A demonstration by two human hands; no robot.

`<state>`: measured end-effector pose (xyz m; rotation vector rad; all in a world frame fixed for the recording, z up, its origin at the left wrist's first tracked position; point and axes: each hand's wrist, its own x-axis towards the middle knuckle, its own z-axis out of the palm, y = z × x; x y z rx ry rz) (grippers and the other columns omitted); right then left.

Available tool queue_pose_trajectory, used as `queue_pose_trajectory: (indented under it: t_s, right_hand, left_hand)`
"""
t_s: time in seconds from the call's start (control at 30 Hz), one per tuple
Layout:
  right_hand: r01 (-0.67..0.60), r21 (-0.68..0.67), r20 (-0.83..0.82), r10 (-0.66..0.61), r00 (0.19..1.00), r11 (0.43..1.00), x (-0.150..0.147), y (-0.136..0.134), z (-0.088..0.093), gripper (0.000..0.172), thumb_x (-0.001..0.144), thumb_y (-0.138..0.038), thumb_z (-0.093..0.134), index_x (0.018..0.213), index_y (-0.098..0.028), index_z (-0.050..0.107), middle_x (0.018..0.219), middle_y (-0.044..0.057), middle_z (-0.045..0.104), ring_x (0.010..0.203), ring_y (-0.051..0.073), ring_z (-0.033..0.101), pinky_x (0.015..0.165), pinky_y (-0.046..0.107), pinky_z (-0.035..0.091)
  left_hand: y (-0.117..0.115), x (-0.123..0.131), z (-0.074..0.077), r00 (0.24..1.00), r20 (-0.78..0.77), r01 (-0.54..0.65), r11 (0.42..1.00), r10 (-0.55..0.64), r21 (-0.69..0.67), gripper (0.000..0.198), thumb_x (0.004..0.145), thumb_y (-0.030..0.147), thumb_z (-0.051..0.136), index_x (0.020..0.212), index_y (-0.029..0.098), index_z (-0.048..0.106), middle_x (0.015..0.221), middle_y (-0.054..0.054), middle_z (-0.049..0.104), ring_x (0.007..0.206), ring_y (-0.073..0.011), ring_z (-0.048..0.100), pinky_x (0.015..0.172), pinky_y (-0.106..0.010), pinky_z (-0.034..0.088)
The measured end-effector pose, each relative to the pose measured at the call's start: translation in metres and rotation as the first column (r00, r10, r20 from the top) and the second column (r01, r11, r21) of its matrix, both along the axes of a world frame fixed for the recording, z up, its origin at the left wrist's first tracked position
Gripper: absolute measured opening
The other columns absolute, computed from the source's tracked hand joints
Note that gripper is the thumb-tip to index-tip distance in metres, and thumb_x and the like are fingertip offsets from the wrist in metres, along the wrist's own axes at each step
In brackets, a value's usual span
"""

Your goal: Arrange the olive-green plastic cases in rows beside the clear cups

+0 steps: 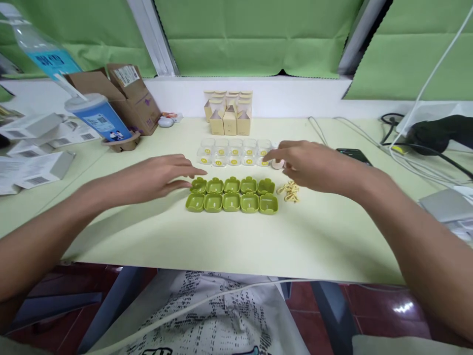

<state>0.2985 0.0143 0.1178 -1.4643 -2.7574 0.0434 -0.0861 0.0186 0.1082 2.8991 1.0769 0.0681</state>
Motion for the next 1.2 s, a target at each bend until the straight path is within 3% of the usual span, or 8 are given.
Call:
queue_pose_trajectory:
  t_s: [0.1,0.33,0.5,0.77,0.9,1.0,1.1,1.2]
  right_hand:
    - [0.202,-0.080,0.077,-0.196,0.978,0.976,0.016,0.005,-0.014,0.042,0.094,-0.021,0.059,0.128,-0.028,0.083,0.116,0.009,0.083,0.094,0.028,0.075,0.074,0.039,0.052]
    - [0.127,-0.142,0.021,-0.125,0.992,0.982,0.022,0.007,-0.050,0.031,0.093,-0.032,0.060,0.112,-0.026,0.085,0.119,0.008,0.082,0.099,0.026,0.075,0.084,0.040,0.054]
    - [0.060,-0.189,-0.042,-0.069,0.997,0.980,0.023,0.009,-0.046,0.034,0.090,-0.034,0.063,0.115,-0.026,0.085,0.121,0.009,0.081,0.099,0.025,0.076,0.082,0.038,0.055]
    - [0.115,-0.177,-0.119,-0.137,0.983,0.977,0.029,0.014,-0.037,0.019,0.089,-0.034,0.068,0.095,-0.027,0.085,0.073,0.002,0.073,0.060,0.019,0.063,0.072,0.037,0.048]
    - [0.115,-0.221,-0.142,-0.148,0.979,0.969,0.032,0.013,-0.033,0.016,0.083,-0.035,0.072,0.089,-0.027,0.085,0.087,0.004,0.082,0.065,0.021,0.068,0.071,0.039,0.050]
    - [0.122,-0.252,-0.181,-0.170,0.969,0.960,0.035,0.014,-0.024,0.017,0.081,-0.041,0.074,0.082,-0.028,0.084,0.088,0.005,0.083,0.069,0.023,0.070,0.070,0.041,0.051]
    - [0.137,-0.206,-0.342,-0.202,0.918,0.969,0.027,0.015,-0.007,0.020,0.078,-0.045,0.080,0.083,-0.026,0.082,0.081,0.005,0.080,0.066,0.022,0.069,0.067,0.041,0.052]
    - [0.127,-0.184,-0.600,-0.214,0.771,0.975,-0.003,0.011,0.009,0.027,0.082,-0.041,0.084,0.102,-0.023,0.082,0.081,0.006,0.081,0.064,0.021,0.071,0.062,0.039,0.056]
  left_hand:
    - [0.015,-0.020,-0.007,0.999,0.032,-0.021,0.999,0.022,-0.047,0.043,0.106,0.032,0.061,0.148,0.025,0.070,0.137,-0.011,0.074,0.126,-0.0300,0.068,0.105,-0.039,0.052]
    - [0.035,-0.025,-0.041,0.995,0.090,-0.014,0.977,0.034,-0.211,0.055,0.097,0.032,0.070,0.151,0.024,0.066,0.143,-0.009,0.073,0.124,-0.0251,0.071,0.108,-0.035,0.051]
    - [0.033,-0.020,-0.041,0.987,0.140,-0.047,0.975,0.078,-0.217,0.050,0.095,0.038,0.074,0.143,0.024,0.071,0.132,-0.006,0.079,0.111,-0.0228,0.073,0.100,-0.033,0.052]
    - [0.038,-0.024,-0.039,0.959,0.231,-0.093,0.952,0.165,-0.291,0.047,0.090,0.054,0.080,0.121,0.019,0.073,0.116,-0.007,0.081,0.103,-0.0226,0.073,0.090,-0.032,0.052]
    - [0.042,-0.024,-0.044,0.948,0.299,-0.006,0.944,0.110,-0.329,0.060,0.088,0.045,0.082,0.142,0.022,0.068,0.130,-0.008,0.081,0.105,-0.0201,0.073,0.088,-0.030,0.052]
    - [0.045,-0.025,-0.047,0.948,0.305,0.013,0.944,0.094,-0.330,0.057,0.087,0.043,0.084,0.139,0.023,0.072,0.133,-0.006,0.081,0.103,-0.0204,0.073,0.089,-0.032,0.054]
    - [0.044,-0.026,-0.043,0.925,0.358,-0.031,0.963,0.130,-0.269,0.052,0.083,0.052,0.089,0.124,0.021,0.079,0.122,-0.007,0.082,0.100,-0.0223,0.074,0.092,-0.036,0.058]
    - [0.039,-0.020,-0.036,0.840,0.519,-0.065,0.979,0.158,-0.193,0.051,0.083,0.054,0.091,0.121,0.021,0.081,0.122,-0.009,0.077,0.102,-0.0223,0.074,0.095,-0.038,0.064]
